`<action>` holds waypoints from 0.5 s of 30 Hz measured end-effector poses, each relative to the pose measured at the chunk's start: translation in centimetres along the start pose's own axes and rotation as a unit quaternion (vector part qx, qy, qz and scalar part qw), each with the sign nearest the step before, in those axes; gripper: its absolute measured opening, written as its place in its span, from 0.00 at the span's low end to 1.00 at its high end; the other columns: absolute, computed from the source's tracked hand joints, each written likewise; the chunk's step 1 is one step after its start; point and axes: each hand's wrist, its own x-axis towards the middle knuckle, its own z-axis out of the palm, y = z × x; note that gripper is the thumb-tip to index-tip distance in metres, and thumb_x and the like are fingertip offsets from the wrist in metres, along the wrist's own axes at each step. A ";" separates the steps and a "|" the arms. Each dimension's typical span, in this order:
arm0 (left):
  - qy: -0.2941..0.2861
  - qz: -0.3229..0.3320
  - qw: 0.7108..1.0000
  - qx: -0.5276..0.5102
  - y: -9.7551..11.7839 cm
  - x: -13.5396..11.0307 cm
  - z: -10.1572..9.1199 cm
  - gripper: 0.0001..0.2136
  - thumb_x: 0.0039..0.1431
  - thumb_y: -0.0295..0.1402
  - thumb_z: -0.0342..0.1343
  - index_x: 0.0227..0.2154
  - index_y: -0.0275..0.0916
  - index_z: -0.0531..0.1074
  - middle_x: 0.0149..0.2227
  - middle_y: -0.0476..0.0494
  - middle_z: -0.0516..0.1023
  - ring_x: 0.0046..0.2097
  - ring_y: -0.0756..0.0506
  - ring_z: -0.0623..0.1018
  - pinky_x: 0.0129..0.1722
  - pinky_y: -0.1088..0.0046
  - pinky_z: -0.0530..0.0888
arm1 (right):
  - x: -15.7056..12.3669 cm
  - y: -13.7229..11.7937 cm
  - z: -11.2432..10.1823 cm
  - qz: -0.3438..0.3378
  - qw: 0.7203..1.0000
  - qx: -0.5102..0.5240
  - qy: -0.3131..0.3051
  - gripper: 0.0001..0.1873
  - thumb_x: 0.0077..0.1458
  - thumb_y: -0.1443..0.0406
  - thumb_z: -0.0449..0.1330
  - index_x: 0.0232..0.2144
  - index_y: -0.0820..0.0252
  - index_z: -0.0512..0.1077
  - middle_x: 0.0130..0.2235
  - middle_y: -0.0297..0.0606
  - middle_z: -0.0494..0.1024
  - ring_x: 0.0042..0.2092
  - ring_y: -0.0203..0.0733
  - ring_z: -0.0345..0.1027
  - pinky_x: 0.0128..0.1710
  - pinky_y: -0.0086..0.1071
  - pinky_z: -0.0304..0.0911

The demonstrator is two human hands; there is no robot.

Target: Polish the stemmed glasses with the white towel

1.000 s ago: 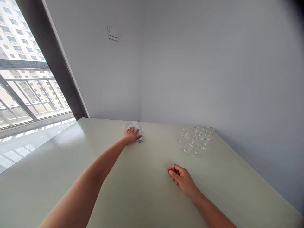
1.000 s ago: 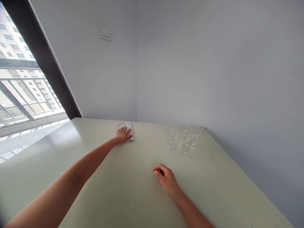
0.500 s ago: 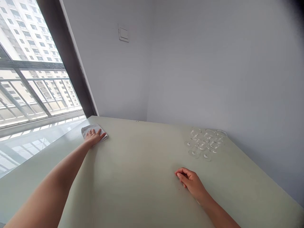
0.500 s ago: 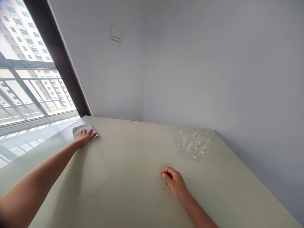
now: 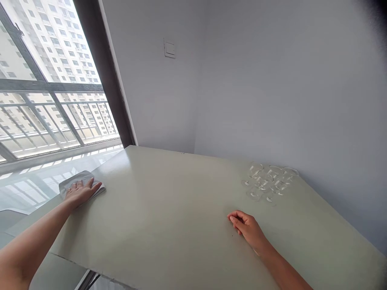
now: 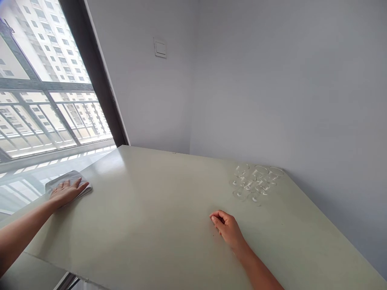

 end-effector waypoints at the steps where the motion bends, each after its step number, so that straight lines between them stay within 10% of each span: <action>1: -0.002 -0.001 1.000 0.006 -0.7 -0.4 0.2 0.35 0.54 0.56 0.34 0.60 0.39 0.46 0.63 0.30 0.41 0.62 0.32 0.45 0.55 0.57 0.47 | -0.1 -0.2 0.0 0.001 1.000 -0.002 0.004 0.15 0.46 0.55 0.53 0.29 0.60 0.70 0.21 0.30 0.61 0.23 0.33 0.54 0.24 0.28 0.54; 8: 0.016 0.016 0.998 0.063 -2.2 -4.9 1.5 0.31 0.57 0.53 0.30 0.61 0.45 0.44 0.63 0.41 0.46 0.63 0.37 0.46 0.56 0.61 0.49 | -0.7 -0.8 0.1 -0.028 1.000 0.012 -0.001 0.14 0.46 0.55 0.54 0.27 0.60 0.70 0.21 0.31 0.63 0.24 0.34 0.57 0.24 0.28 0.55; 15: 0.063 0.097 0.992 0.054 1.6 -10.9 3.6 0.28 0.57 0.49 0.37 0.59 0.44 0.51 0.62 0.40 0.51 0.63 0.36 0.48 0.56 0.58 0.52 | -1.0 -0.7 0.9 -0.039 0.998 0.040 -0.026 0.14 0.48 0.56 0.54 0.27 0.60 0.70 0.22 0.31 0.63 0.26 0.35 0.58 0.24 0.28 0.56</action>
